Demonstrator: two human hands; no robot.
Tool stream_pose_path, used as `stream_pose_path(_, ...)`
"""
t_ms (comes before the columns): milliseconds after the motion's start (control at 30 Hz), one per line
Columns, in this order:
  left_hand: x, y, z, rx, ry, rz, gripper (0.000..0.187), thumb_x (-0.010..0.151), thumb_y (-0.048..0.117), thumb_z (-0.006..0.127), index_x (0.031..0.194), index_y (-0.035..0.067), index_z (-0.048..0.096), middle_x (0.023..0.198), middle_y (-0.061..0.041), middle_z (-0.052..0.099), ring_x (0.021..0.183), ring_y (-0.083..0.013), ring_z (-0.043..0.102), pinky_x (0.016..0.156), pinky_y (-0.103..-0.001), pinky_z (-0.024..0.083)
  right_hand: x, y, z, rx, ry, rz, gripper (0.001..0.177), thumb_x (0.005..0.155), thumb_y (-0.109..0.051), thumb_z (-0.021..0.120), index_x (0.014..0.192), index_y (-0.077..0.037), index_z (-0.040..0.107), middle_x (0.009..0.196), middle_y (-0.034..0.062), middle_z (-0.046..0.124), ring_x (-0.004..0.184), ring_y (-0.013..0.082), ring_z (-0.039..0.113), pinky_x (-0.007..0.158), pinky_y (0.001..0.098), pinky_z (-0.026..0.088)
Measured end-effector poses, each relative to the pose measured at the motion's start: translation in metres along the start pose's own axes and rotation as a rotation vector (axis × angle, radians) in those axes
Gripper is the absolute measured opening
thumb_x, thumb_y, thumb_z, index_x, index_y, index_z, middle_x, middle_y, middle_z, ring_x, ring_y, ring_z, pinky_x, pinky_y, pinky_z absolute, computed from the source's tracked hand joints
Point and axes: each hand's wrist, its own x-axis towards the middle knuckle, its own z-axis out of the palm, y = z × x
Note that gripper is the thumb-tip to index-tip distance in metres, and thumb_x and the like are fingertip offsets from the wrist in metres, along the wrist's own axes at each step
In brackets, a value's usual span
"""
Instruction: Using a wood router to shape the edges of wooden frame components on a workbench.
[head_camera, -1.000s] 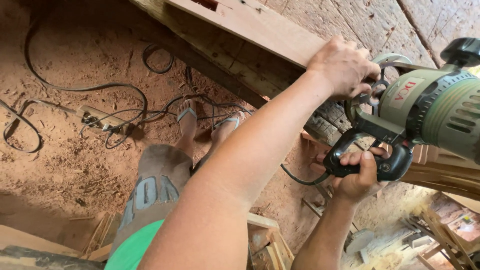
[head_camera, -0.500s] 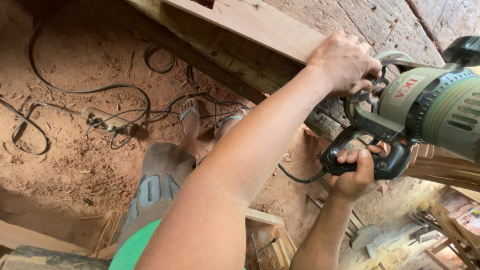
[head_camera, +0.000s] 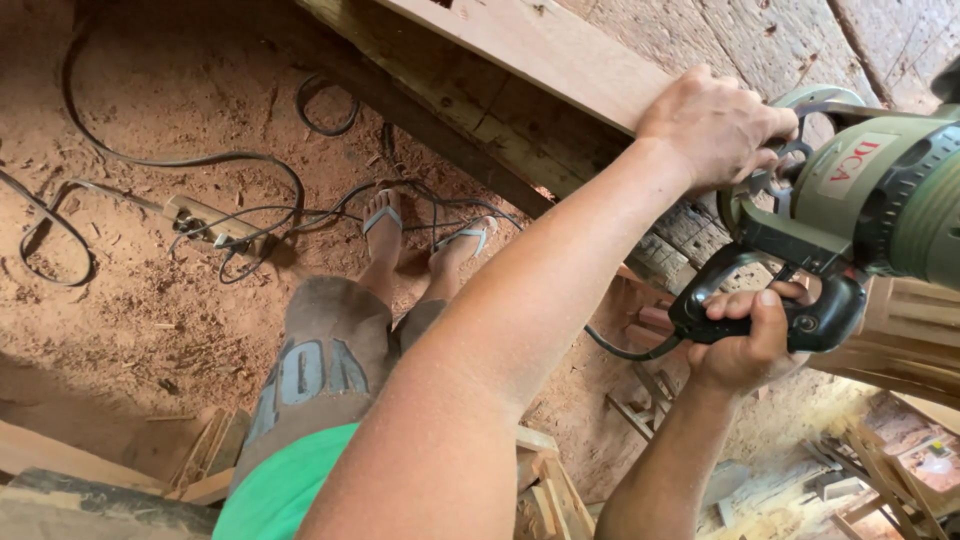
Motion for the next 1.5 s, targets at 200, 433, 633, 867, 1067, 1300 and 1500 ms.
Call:
stream_pose_path(200,0.002,-0.002,0.009,0.047,0.022,-0.024,0.021,0.091,0.054,0.06,0.103,0.036,0.063,0.076,0.007,0.07,0.064,-0.0146,0.065,0.063,-0.036,0.05,0.013,0.001,-0.007,-0.021,0.004,0.014,0.016,0.096,-0.003,0.055,0.11,-0.008,0.058,0.063,0.001,0.052,0.052,0.0134,0.05,0.054,0.0254,0.048)
stream_pose_path(433,0.001,-0.016,0.023,0.052,0.157,-0.004,0.039,0.093,0.058,0.061,0.124,0.034,0.058,0.076,0.0,0.075,0.057,-0.017,0.068,0.053,-0.036,0.053,0.018,-0.019,0.01,-0.131,-0.036,-0.072,0.022,0.098,-0.004,0.059,0.12,-0.007,0.06,0.071,-0.0012,0.056,0.053,0.0087,0.05,0.05,0.0186,0.045)
stream_pose_path(633,-0.013,-0.006,-0.025,-0.101,0.005,-0.111,0.034,0.097,0.038,0.036,0.103,0.018,0.063,0.098,-0.005,0.076,0.083,-0.0285,0.072,0.081,-0.049,0.05,-0.017,-0.032,-0.028,-0.205,0.092,-0.032,0.034,0.093,-0.005,0.064,0.126,-0.005,0.06,0.075,-0.0002,0.058,0.057,0.0089,0.053,0.057,0.0183,0.047)
stream_pose_path(867,-0.014,-0.003,-0.024,0.095,-0.119,-0.099,0.039,0.095,0.051,0.042,0.099,0.033,0.077,0.117,0.0,0.07,0.102,-0.0258,0.064,0.089,-0.051,0.042,-0.046,-0.014,-0.111,-0.321,0.144,0.131,0.027,0.091,0.0,0.065,0.117,0.002,0.061,0.072,0.0086,0.058,0.055,0.0164,0.052,0.053,0.0258,0.045)
stream_pose_path(1067,-0.011,0.011,-0.042,0.307,-0.238,-0.157,0.049,0.1,0.062,0.04,0.099,0.027,0.075,0.111,0.001,0.07,0.103,-0.0224,0.065,0.084,-0.045,0.048,-0.055,0.021,-0.143,-0.216,0.196,0.317,0.025,0.091,0.003,0.065,0.115,0.008,0.062,0.065,0.0132,0.054,0.053,0.0205,0.052,0.051,0.0307,0.043)
stream_pose_path(1300,-0.029,0.002,-0.02,0.421,-0.032,-0.075,0.049,0.096,0.056,0.044,0.081,0.02,0.073,0.09,-0.006,0.07,0.079,-0.0272,0.064,0.073,-0.044,0.046,-0.052,0.048,-0.143,-0.334,0.251,0.298,0.029,0.083,0.003,0.073,0.111,0.008,0.072,0.064,0.0169,0.062,0.046,0.0213,0.051,0.044,0.0321,0.042)
stream_pose_path(1500,-0.081,0.005,-0.015,0.33,0.073,-0.011,0.04,0.093,0.055,0.058,0.076,0.022,0.073,0.08,-0.002,0.071,0.071,-0.0214,0.063,0.071,-0.04,0.045,-0.031,0.18,-0.214,-0.272,0.012,0.176,0.071,0.071,0.002,0.075,0.14,0.005,0.059,0.122,0.0255,0.071,0.109,0.0328,0.07,0.095,0.0419,0.054)
